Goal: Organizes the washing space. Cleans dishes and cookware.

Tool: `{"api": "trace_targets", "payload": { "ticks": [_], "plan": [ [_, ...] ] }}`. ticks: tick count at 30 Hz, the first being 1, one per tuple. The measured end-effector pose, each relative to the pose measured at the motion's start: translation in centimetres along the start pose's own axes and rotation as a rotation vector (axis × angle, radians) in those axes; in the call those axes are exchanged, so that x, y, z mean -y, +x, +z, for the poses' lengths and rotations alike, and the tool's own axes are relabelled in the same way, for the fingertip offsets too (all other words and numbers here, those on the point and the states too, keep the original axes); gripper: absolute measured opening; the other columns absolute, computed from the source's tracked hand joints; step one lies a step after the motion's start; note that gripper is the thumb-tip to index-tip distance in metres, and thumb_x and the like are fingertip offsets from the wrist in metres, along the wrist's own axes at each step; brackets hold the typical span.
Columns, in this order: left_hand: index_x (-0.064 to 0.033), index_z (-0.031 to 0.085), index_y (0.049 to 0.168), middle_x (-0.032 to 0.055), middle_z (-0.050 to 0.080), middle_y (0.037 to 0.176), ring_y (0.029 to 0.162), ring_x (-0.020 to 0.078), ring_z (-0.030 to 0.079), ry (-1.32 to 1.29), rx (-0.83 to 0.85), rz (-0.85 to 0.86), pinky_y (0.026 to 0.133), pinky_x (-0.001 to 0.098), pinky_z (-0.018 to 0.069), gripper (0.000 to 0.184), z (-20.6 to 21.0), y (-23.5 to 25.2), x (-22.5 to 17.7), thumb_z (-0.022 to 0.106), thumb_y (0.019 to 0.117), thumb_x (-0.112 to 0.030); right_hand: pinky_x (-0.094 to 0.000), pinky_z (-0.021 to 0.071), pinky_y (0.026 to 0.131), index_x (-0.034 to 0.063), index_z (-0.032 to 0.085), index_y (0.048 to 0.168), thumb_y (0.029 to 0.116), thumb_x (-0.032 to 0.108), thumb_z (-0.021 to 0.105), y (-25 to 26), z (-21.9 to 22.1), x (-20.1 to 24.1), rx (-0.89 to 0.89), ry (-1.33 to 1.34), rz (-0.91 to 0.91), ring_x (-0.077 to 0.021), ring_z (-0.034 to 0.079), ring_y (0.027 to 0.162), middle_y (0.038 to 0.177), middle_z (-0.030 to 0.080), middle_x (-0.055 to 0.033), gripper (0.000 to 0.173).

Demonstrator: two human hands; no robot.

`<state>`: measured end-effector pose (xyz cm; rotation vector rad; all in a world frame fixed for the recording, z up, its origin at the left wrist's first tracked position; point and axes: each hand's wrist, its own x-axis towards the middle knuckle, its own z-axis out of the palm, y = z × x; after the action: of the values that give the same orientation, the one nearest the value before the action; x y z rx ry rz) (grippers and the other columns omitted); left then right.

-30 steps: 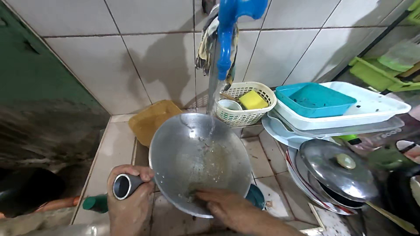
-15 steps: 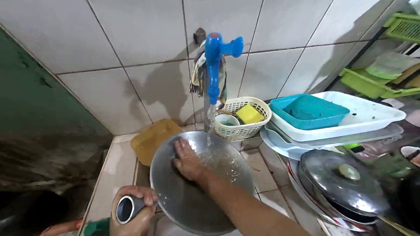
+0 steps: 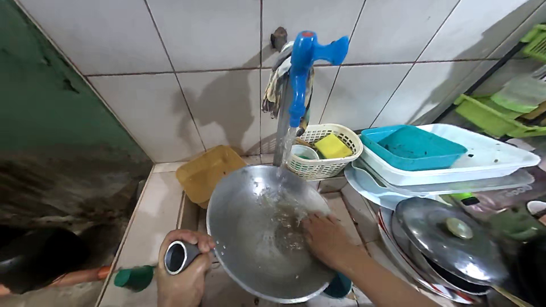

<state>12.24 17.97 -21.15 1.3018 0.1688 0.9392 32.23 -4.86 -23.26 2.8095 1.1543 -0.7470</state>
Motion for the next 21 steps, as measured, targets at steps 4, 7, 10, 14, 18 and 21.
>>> {"api": "trace_targets", "payload": {
  "ticks": [4,7,10,14,18,21],
  "plan": [
    [-0.0221,0.063,0.095,-0.0043,0.066,0.078,0.075,0.0099,0.068,-0.006,0.018,-0.019,0.076,0.0277,0.0603,0.033,-0.4,0.0,0.0,0.078,0.0725,-0.003,-0.0617,0.0187,0.124,0.0149,0.044,0.156,0.1084,0.022,0.037,-0.5,0.0,0.3,0.15,0.014,-0.099,-0.0343,0.032,0.153,0.163,0.039,-0.014,0.048],
    [-0.023,0.064,0.096,-0.0047,0.066,0.077,0.075,0.0091,0.068,0.001,0.08,-0.004,0.076,0.0264,0.0601,0.034,-0.3,0.3,-0.1,0.077,0.0718,-0.002,-0.0599,0.0226,0.123,0.0135,0.052,0.151,0.1052,0.023,0.046,5.3,0.7,-1.3,-0.166,-0.04,-0.167,-0.0332,0.036,0.151,0.159,0.045,-0.0144,0.047],
    [-0.0225,0.062,0.095,-0.0047,0.066,0.076,0.073,0.0091,0.068,0.025,0.092,-0.004,0.074,0.0262,0.06,0.034,-0.4,1.0,-0.1,0.073,0.0719,0.0,-0.059,0.02,0.125,0.0116,0.04,0.159,0.1059,0.027,0.046,10.0,0.1,1.6,-0.235,0.066,-0.194,-0.0343,0.025,0.156,0.167,0.033,-0.0132,0.055],
    [-0.0232,0.062,0.097,-0.0049,0.066,0.078,0.075,0.0093,0.068,0.027,0.103,-0.012,0.076,0.0272,0.0605,0.035,-0.9,1.3,0.0,0.074,0.0719,-0.001,-0.0553,0.022,0.126,0.007,0.031,0.161,0.1062,0.025,0.052,9.5,1.1,8.3,-0.156,0.31,-0.344,-0.0347,0.022,0.157,0.169,0.024,-0.0183,0.062],
    [-0.0238,0.062,0.096,-0.0053,0.066,0.078,0.074,0.009,0.068,0.044,0.065,-0.009,0.074,0.0268,0.0602,0.034,-1.3,1.5,-0.6,0.077,0.0715,-0.005,-0.0511,0.0314,0.123,0.0119,0.032,0.162,0.1093,0.02,0.041,2.7,-0.2,11.0,0.154,0.481,-0.48,-0.0294,0.038,0.151,0.166,0.034,-0.0144,0.054],
    [-0.0253,0.065,0.097,-0.0067,0.066,0.077,0.073,0.0077,0.067,0.046,0.098,0.015,0.075,0.0263,0.0601,0.032,-2.4,1.7,-1.1,0.083,0.0732,-0.012,-0.0566,0.042,0.113,0.0133,0.051,0.152,0.1101,0.019,0.043,-0.9,0.1,9.1,0.228,0.488,-0.514,-0.034,0.057,0.135,0.149,0.057,-0.0146,0.043]
  ]
}}
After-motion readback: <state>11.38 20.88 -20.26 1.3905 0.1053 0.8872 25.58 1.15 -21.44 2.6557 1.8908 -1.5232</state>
